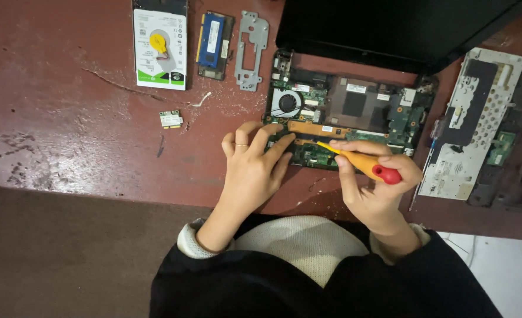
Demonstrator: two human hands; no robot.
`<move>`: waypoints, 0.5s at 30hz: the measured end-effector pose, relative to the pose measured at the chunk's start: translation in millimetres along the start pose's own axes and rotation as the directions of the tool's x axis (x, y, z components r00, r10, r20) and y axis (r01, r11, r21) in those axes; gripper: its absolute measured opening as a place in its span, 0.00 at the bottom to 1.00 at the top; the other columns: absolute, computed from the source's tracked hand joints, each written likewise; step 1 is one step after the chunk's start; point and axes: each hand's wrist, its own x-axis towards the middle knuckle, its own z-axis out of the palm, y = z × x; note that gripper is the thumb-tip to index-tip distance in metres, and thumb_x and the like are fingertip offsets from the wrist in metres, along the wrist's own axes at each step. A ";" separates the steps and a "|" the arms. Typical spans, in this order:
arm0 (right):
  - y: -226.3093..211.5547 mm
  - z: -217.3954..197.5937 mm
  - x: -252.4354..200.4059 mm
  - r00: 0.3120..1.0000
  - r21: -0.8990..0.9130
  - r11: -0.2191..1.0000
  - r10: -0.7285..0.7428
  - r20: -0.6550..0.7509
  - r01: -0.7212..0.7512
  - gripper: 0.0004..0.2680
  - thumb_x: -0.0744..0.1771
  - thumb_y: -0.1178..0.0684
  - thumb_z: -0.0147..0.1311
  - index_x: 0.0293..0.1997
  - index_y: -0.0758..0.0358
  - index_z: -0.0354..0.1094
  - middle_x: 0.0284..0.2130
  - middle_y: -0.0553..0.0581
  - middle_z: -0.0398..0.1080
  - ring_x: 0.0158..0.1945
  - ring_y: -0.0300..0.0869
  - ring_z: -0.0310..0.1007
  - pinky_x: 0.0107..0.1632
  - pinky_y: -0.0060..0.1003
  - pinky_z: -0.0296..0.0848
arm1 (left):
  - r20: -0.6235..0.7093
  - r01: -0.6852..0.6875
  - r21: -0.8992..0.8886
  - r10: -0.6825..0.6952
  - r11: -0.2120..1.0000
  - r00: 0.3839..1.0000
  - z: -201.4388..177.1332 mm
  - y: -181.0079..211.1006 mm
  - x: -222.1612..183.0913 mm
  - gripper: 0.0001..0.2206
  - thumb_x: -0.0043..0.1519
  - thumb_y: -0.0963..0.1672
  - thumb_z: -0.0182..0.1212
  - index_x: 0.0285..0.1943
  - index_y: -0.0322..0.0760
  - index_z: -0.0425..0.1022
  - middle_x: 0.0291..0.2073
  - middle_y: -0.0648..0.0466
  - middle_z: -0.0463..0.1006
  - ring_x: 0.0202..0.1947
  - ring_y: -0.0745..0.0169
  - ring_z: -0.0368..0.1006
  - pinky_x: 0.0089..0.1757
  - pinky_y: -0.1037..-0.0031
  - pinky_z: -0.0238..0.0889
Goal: Securing various components onto a laptop motherboard using a screwdriver and manual placement.
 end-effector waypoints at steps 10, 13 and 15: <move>4.6 1.7 0.7 0.993 -0.057 0.994 -0.086 0.084 0.091 0.23 0.66 0.72 0.58 0.54 0.60 0.40 0.43 0.69 0.71 0.45 0.60 0.79 0.44 0.46 0.79 | 0.009 -0.004 -0.011 0.004 1.000 1.000 0.1 -0.1 -0.3 0.14 0.58 0.43 0.69 0.54 0.43 0.81 0.52 0.56 0.73 0.59 0.49 0.56 0.52 0.57 0.43; 6.5 0.2 1.3 0.991 -0.020 0.994 -0.103 0.090 0.105 0.22 0.66 0.72 0.58 0.55 0.59 0.43 0.43 0.68 0.72 0.47 0.61 0.79 0.45 0.45 0.79 | 0.023 0.004 -0.012 -0.004 1.000 1.000 -1.0 1.3 -0.7 0.14 0.59 0.43 0.68 0.54 0.43 0.81 0.52 0.56 0.72 0.59 0.49 0.56 0.51 0.56 0.43; 7.6 -3.6 4.0 0.980 -0.114 0.987 -0.089 0.177 0.110 0.15 0.67 0.63 0.60 0.51 0.59 0.51 0.47 0.67 0.73 0.48 0.61 0.78 0.45 0.47 0.77 | 0.041 0.006 -0.013 -0.005 1.000 0.999 -2.1 1.7 -0.2 0.15 0.59 0.43 0.68 0.55 0.43 0.80 0.52 0.55 0.72 0.60 0.48 0.56 0.52 0.56 0.43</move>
